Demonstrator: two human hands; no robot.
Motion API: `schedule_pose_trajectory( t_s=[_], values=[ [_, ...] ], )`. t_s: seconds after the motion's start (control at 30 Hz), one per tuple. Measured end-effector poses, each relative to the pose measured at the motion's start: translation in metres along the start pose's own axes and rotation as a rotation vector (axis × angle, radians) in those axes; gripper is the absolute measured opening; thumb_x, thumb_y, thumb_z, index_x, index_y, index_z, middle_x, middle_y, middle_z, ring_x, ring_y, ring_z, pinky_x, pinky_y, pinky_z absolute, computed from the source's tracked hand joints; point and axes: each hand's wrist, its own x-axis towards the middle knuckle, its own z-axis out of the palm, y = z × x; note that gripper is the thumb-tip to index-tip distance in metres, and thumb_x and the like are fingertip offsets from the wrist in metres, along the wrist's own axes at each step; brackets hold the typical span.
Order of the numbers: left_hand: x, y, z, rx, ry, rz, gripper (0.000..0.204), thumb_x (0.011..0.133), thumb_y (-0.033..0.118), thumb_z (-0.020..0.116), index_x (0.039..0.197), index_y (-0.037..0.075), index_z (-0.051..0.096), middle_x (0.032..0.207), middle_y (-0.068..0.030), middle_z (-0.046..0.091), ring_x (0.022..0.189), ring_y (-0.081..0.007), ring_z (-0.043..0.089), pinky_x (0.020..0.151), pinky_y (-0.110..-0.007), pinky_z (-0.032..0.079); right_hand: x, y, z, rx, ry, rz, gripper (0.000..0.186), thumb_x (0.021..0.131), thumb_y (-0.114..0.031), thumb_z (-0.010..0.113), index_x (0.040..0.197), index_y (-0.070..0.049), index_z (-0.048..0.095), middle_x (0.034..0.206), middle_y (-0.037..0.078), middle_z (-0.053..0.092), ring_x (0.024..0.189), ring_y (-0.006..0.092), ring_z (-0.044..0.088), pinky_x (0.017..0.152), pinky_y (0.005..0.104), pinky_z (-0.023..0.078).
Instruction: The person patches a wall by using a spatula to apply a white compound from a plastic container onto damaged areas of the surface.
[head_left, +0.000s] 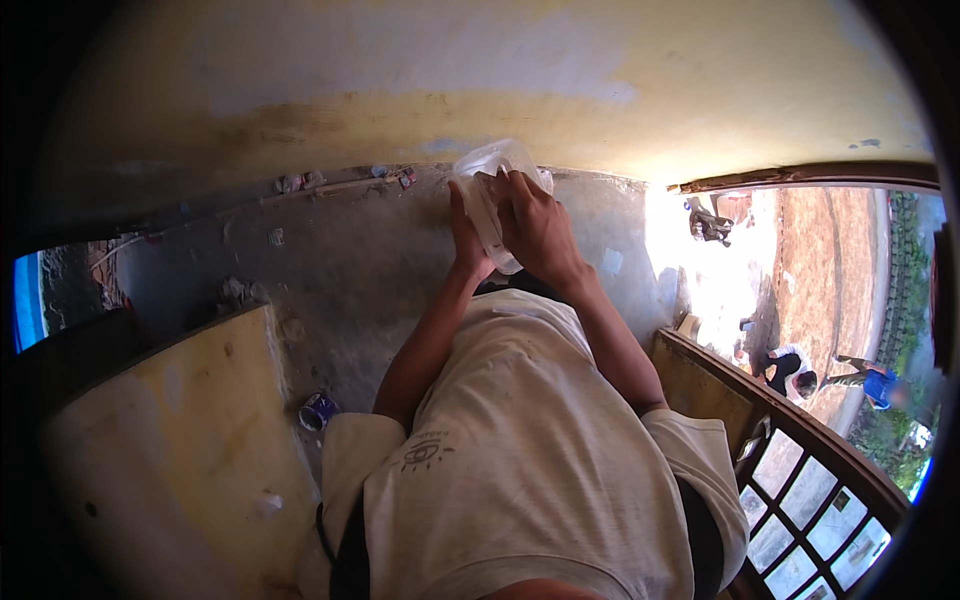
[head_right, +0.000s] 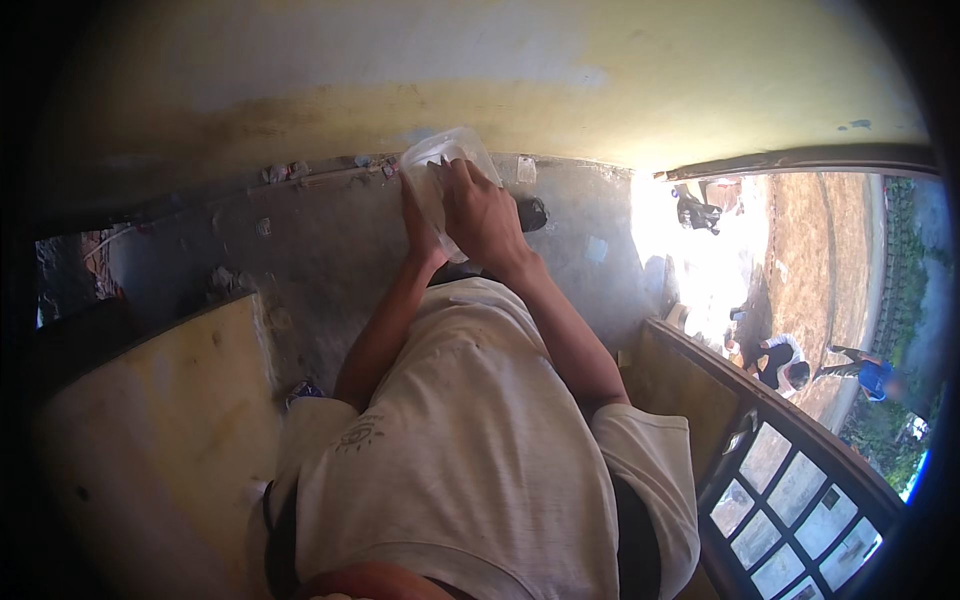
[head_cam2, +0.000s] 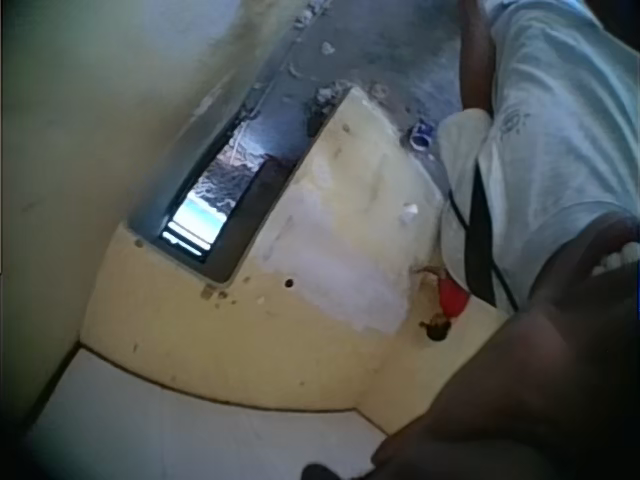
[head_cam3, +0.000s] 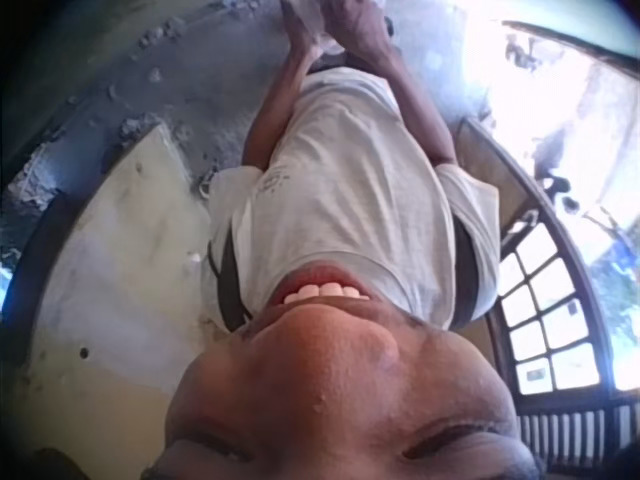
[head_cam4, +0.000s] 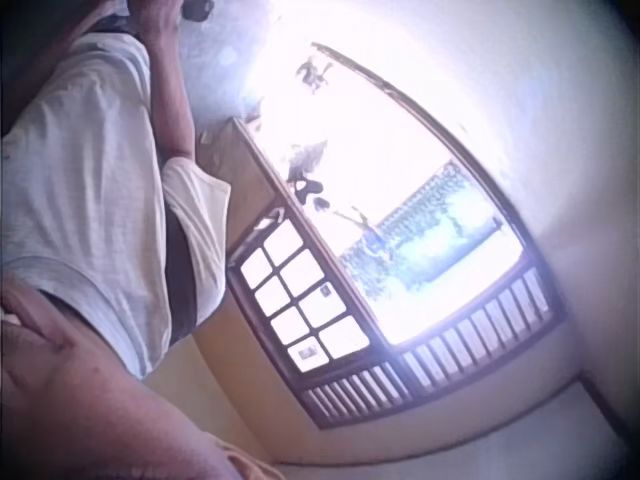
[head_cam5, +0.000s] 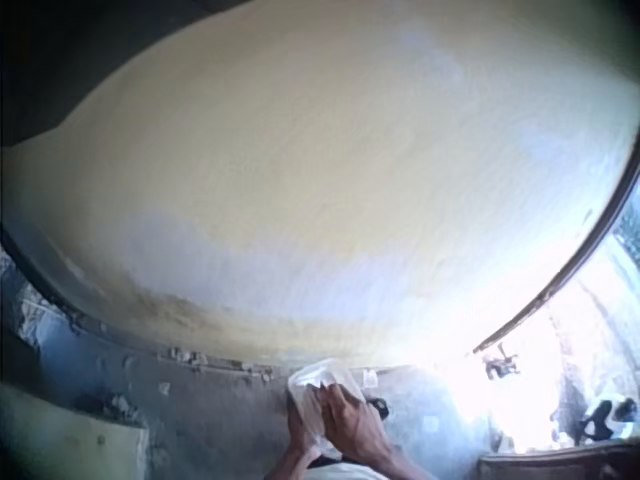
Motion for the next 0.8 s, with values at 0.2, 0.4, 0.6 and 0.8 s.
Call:
schedule_pose_trajectory(
  t_s=[0.2, 0.4, 0.6, 0.8],
  values=[
    [-0.021, 0.006, -0.017, -0.055, -0.037, -0.046, 0.065, 0.099, 0.065, 0.026, 0.135, 0.015, 0.049, 0.129, -0.006, 0.058, 0.118, -0.0243, 0.057, 0.1, -0.042, 0.047, -0.016, 0.007, 0.02, 0.14, 0.05, -0.025, 0.023, 0.089, -0.005, 0.057, 0.111, 0.002, 0.056, 0.099, 0.024, 0.064, 0.085, 0.0452, 0.063, 0.069, 0.0493, 0.052],
    [-0.029, 0.006, -0.031, -0.007, 0.026, -0.015, 0.078, 0.095, 0.072, 0.022, 0.14, 0.012, 0.047, 0.131, -0.0086, 0.059, 0.12, -0.0233, 0.058, 0.101, -0.04, 0.047, -0.029, -0.007, 0.033, 0.112, 0.094, -0.044, 0.027, 0.087, -0.005, 0.059, 0.114, 0.001, 0.055, 0.097, 0.024, 0.064, 0.085, 0.0442, 0.064, 0.069, 0.0482, 0.052],
    [-0.045, 0.018, -0.03, -0.078, -0.057, -0.029, 0.067, 0.099, 0.065, 0.025, 0.136, 0.014, 0.049, 0.128, -0.0079, 0.058, 0.117, -0.0251, 0.058, 0.1, -0.043, 0.048, -0.035, 0.002, 0.037, 0.288, 0.071, -0.079, 0.026, 0.087, -0.005, 0.062, 0.111, 0.001, 0.058, 0.091, 0.021, 0.068, 0.084, 0.0404, 0.066, 0.07, 0.0445, 0.053],
    [-0.048, 0.018, -0.043, -0.055, -0.061, 0.006, 0.066, 0.099, 0.063, 0.027, 0.139, 0.014, 0.047, 0.13, -0.0083, 0.057, 0.12, -0.0255, 0.056, 0.101, -0.043, 0.047, -0.035, -0.01, 0.047, 0.31, 0.068, -0.099, 0.024, 0.087, -0.01, 0.067, 0.109, -0.002, 0.06, 0.088, 0.023, 0.068, 0.081, 0.04, 0.067, 0.067, 0.0435, 0.053]
  ],
)
